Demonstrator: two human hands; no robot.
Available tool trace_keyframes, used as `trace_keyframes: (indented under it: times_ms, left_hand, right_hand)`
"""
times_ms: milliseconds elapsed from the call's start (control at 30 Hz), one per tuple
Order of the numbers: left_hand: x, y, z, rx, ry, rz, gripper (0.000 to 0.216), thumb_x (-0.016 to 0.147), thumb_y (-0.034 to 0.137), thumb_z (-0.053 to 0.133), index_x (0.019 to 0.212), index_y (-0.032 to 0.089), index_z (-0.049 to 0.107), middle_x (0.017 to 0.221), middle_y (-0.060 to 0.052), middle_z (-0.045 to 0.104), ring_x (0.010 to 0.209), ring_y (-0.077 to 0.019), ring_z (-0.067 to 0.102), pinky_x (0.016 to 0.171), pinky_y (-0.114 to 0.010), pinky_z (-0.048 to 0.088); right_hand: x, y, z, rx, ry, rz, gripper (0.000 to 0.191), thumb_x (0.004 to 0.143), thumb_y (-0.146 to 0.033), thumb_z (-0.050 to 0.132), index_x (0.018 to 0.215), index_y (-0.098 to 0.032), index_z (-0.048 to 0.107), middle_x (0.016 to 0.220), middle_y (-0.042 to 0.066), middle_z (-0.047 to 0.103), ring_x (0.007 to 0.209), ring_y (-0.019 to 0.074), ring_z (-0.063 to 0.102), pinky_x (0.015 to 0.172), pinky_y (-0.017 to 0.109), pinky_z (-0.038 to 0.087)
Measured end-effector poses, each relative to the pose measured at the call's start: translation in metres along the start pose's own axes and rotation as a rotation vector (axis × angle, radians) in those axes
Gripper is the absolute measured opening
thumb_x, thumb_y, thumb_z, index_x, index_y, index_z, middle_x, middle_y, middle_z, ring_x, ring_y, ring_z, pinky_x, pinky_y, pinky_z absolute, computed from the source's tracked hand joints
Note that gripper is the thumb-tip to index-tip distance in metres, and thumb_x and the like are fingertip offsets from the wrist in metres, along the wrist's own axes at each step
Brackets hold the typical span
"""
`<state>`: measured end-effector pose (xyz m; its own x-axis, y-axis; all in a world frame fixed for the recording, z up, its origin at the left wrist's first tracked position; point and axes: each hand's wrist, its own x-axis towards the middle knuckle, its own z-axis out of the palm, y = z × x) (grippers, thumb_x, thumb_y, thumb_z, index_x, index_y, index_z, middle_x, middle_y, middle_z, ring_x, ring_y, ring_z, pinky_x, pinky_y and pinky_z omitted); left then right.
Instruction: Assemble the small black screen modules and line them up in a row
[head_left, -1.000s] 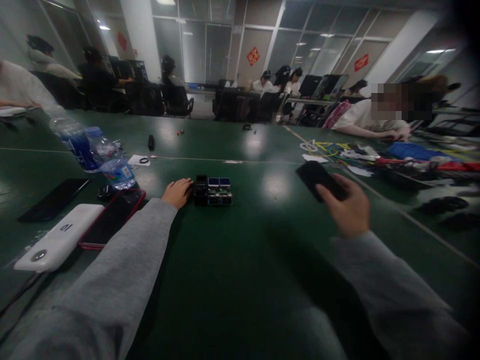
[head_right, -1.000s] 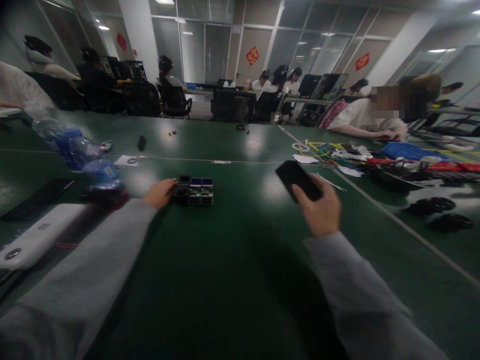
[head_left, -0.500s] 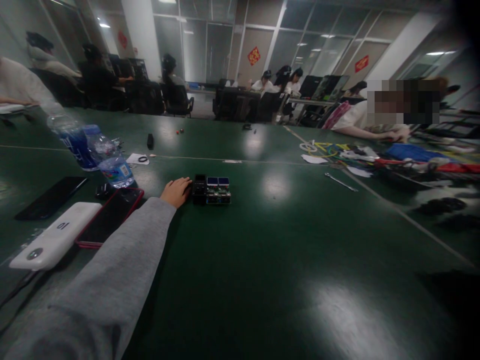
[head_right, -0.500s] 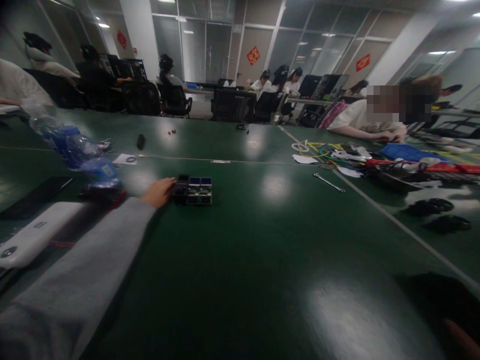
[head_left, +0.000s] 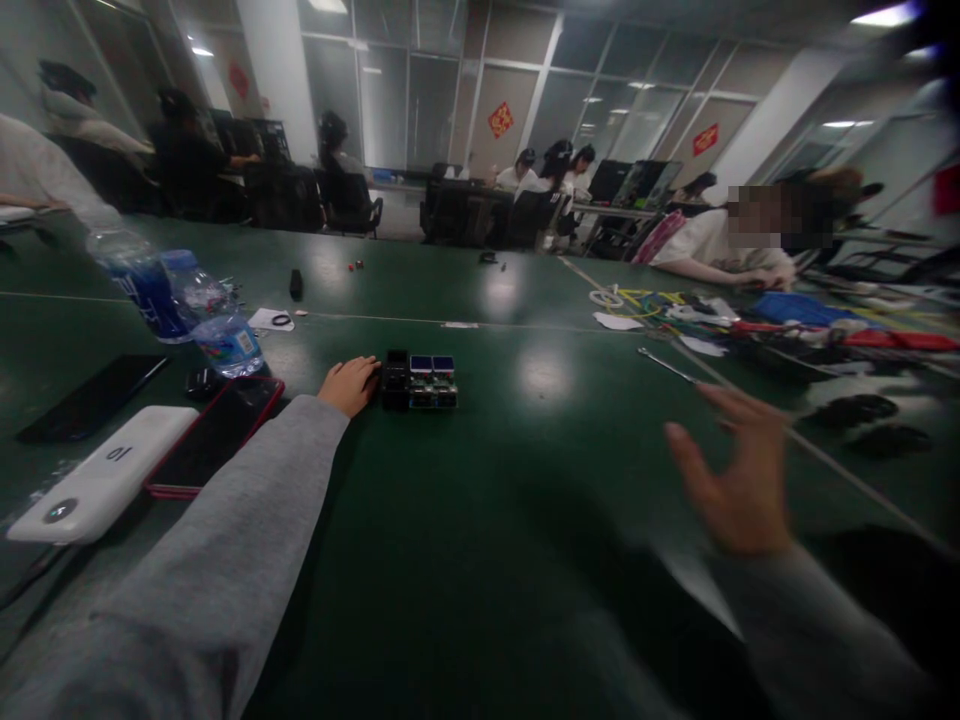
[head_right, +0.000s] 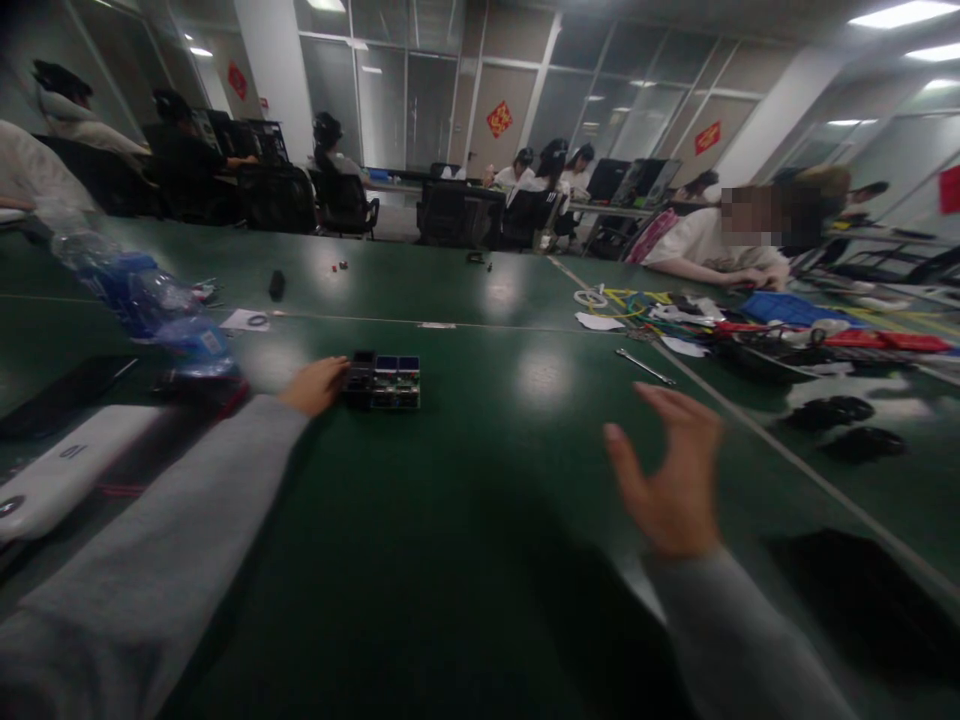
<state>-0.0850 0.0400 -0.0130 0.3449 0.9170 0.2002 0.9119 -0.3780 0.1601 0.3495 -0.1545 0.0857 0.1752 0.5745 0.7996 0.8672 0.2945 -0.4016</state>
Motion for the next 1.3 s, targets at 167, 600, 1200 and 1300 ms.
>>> trace_keyframes:
  times_ms: [167, 600, 1200, 1300]
  left_hand:
    - [-0.001, 0.001, -0.001, -0.011, 0.005, -0.002, 0.042, 0.093, 0.031, 0.037, 0.133, 0.024, 0.046, 0.145, -0.005, 0.045, 0.133, -0.0207, 0.040, 0.110, -0.045, 0.032]
    - [-0.001, 0.002, -0.001, -0.017, -0.002, -0.007, 0.042, 0.093, 0.032, 0.037, 0.133, 0.024, 0.046, 0.145, -0.005, 0.044, 0.133, -0.0222, 0.039, 0.110, -0.047, 0.031]
    - [0.001, -0.002, 0.002, -0.006, -0.004, -0.003, 0.044, 0.092, 0.031, 0.037, 0.134, 0.022, 0.045, 0.145, -0.006, 0.044, 0.134, -0.0221, 0.039, 0.111, -0.046, 0.031]
    - [0.001, -0.002, 0.002, -0.011, 0.003, -0.004, 0.042, 0.092, 0.031, 0.037, 0.133, 0.024, 0.045, 0.145, -0.005, 0.044, 0.134, -0.0216, 0.039, 0.111, -0.046, 0.031]
  right_hand:
    - [-0.014, -0.074, 0.128, 0.106, -0.406, -0.266, 0.046, 0.093, -0.050, 0.046, 0.133, -0.027, 0.043, 0.130, 0.012, 0.047, 0.122, 0.0315, 0.043, 0.097, 0.056, 0.042]
    - [-0.022, -0.065, 0.186, 0.035, -0.540, -0.260, 0.034, 0.087, -0.043, 0.062, 0.107, -0.019, 0.050, 0.108, 0.011, 0.051, 0.095, 0.0284, 0.054, 0.078, 0.044, 0.049]
    - [-0.025, -0.058, 0.192, 0.170, -0.475, -0.043, 0.032, 0.088, -0.032, 0.051, 0.117, -0.018, 0.048, 0.109, 0.012, 0.056, 0.089, 0.0262, 0.059, 0.076, 0.042, 0.052]
    - [-0.024, -0.051, 0.197, 0.209, -0.462, 0.044, 0.029, 0.093, -0.037, 0.044, 0.115, -0.018, 0.050, 0.098, 0.010, 0.060, 0.087, 0.0255, 0.059, 0.078, 0.043, 0.050]
